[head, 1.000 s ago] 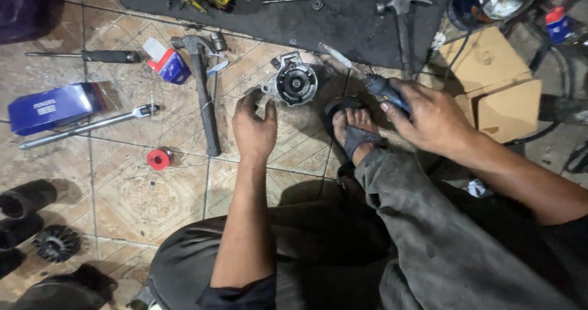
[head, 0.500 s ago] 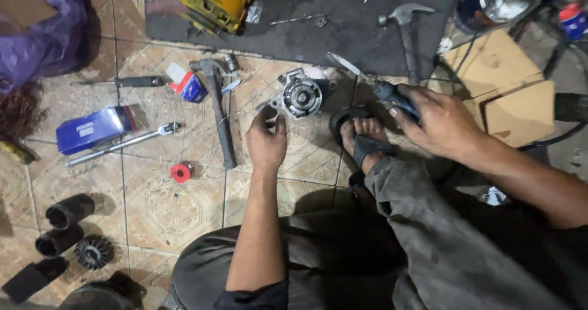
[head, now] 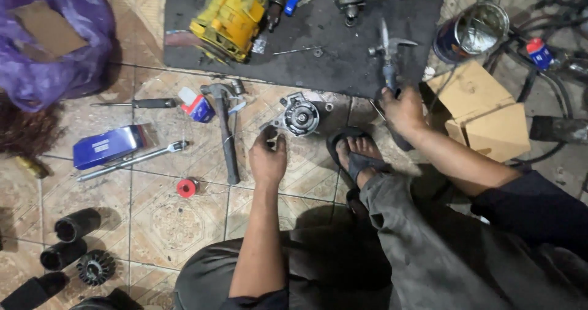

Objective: Disassembling and inspecting the internal components of a vehicle starter motor using hand tools.

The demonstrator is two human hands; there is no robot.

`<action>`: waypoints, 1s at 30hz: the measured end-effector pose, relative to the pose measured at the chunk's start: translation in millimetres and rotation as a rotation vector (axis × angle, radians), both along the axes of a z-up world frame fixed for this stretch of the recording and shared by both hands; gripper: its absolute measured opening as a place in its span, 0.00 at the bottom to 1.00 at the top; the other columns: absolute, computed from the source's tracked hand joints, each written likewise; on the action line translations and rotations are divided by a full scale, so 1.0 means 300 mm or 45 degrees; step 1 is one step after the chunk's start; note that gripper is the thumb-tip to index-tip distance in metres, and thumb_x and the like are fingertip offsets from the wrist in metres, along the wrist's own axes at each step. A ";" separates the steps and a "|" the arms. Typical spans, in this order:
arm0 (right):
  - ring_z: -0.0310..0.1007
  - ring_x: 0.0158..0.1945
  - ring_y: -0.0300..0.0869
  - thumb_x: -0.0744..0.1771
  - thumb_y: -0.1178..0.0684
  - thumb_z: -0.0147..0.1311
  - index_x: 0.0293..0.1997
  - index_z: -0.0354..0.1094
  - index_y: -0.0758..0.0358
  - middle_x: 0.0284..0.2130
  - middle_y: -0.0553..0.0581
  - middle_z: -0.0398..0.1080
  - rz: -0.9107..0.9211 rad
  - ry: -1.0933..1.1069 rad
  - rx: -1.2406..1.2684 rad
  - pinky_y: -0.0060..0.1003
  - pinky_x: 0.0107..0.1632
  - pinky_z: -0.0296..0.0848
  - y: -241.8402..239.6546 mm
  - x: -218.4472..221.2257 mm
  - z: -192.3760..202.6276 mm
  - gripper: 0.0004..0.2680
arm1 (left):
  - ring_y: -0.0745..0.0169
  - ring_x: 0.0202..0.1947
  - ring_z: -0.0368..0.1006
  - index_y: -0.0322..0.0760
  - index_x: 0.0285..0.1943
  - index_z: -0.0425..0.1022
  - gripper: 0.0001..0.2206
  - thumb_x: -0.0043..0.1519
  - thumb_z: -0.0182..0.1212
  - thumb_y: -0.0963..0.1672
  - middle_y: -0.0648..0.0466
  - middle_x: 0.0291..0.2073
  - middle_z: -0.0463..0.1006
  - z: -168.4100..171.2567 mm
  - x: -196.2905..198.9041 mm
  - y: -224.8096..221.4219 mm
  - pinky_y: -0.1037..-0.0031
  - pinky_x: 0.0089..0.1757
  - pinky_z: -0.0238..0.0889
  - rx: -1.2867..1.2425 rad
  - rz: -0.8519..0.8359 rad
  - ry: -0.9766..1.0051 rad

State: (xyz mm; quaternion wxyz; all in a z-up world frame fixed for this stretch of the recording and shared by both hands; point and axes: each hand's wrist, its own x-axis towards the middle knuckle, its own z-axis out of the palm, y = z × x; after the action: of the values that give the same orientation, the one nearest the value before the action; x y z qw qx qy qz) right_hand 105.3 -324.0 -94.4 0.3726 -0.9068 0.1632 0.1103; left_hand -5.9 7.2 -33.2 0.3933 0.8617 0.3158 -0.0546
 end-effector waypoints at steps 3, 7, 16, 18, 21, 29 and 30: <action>0.78 0.43 0.63 0.69 0.43 0.58 0.40 0.78 0.71 0.31 0.72 0.76 0.046 -0.012 -0.146 0.59 0.38 0.75 -0.045 0.074 -0.143 0.15 | 0.46 0.46 0.82 0.43 0.58 0.79 0.18 0.59 0.64 0.48 0.48 0.45 0.85 0.023 0.003 -0.006 0.57 0.47 0.75 -0.020 0.008 0.028; 0.79 0.44 0.65 0.71 0.37 0.57 0.39 0.77 0.78 0.31 0.78 0.76 0.224 -0.019 -0.368 0.57 0.41 0.78 -0.066 0.095 -0.219 0.22 | 0.42 0.50 0.80 0.39 0.61 0.77 0.21 0.60 0.63 0.49 0.43 0.49 0.83 0.017 0.013 0.003 0.52 0.50 0.74 -0.087 0.015 0.044; 0.78 0.42 0.73 0.71 0.38 0.52 0.55 0.65 0.78 0.39 0.81 0.77 0.407 -0.019 -0.632 0.61 0.44 0.75 -0.049 0.038 -0.163 0.23 | 0.46 0.46 0.81 0.37 0.62 0.75 0.23 0.61 0.59 0.51 0.46 0.50 0.83 0.000 0.001 0.003 0.59 0.48 0.72 -0.052 -0.051 -0.055; 0.77 0.46 0.73 0.69 0.39 0.54 0.58 0.63 0.76 0.43 0.81 0.76 0.434 0.011 -0.625 0.61 0.46 0.75 -0.025 0.042 -0.088 0.23 | 0.45 0.48 0.80 0.36 0.60 0.76 0.20 0.61 0.59 0.49 0.45 0.50 0.82 0.038 0.008 0.005 0.58 0.47 0.72 -0.050 -0.063 -0.104; 0.73 0.54 0.70 0.67 0.42 0.57 0.65 0.58 0.76 0.51 0.80 0.72 0.495 0.046 -0.611 0.59 0.52 0.73 -0.015 0.026 -0.028 0.27 | 0.42 0.50 0.78 0.34 0.58 0.76 0.19 0.62 0.59 0.48 0.43 0.51 0.82 0.105 0.008 -0.001 0.57 0.48 0.71 -0.058 -0.097 -0.149; 0.73 0.50 0.71 0.66 0.43 0.59 0.58 0.61 0.74 0.52 0.78 0.67 0.574 -0.194 -0.670 0.60 0.49 0.75 0.002 -0.008 -0.015 0.22 | 0.35 0.49 0.77 0.35 0.61 0.75 0.21 0.61 0.57 0.49 0.38 0.53 0.79 0.166 0.015 -0.011 0.52 0.46 0.69 -0.088 -0.084 -0.235; 0.72 0.51 0.74 0.66 0.41 0.57 0.59 0.60 0.77 0.53 0.82 0.66 0.607 -0.215 -0.642 0.60 0.50 0.74 0.013 -0.004 0.001 0.25 | 0.35 0.50 0.76 0.34 0.61 0.75 0.22 0.60 0.56 0.48 0.38 0.53 0.79 0.193 0.020 -0.008 0.52 0.47 0.69 -0.102 -0.093 -0.219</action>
State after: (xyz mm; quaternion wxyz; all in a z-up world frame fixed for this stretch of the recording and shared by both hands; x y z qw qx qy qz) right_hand 103.9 -320.0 -94.1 0.1130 -0.9888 -0.0620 0.0751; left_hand 0.0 4.9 24.8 0.4508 0.8578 0.2469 -0.0074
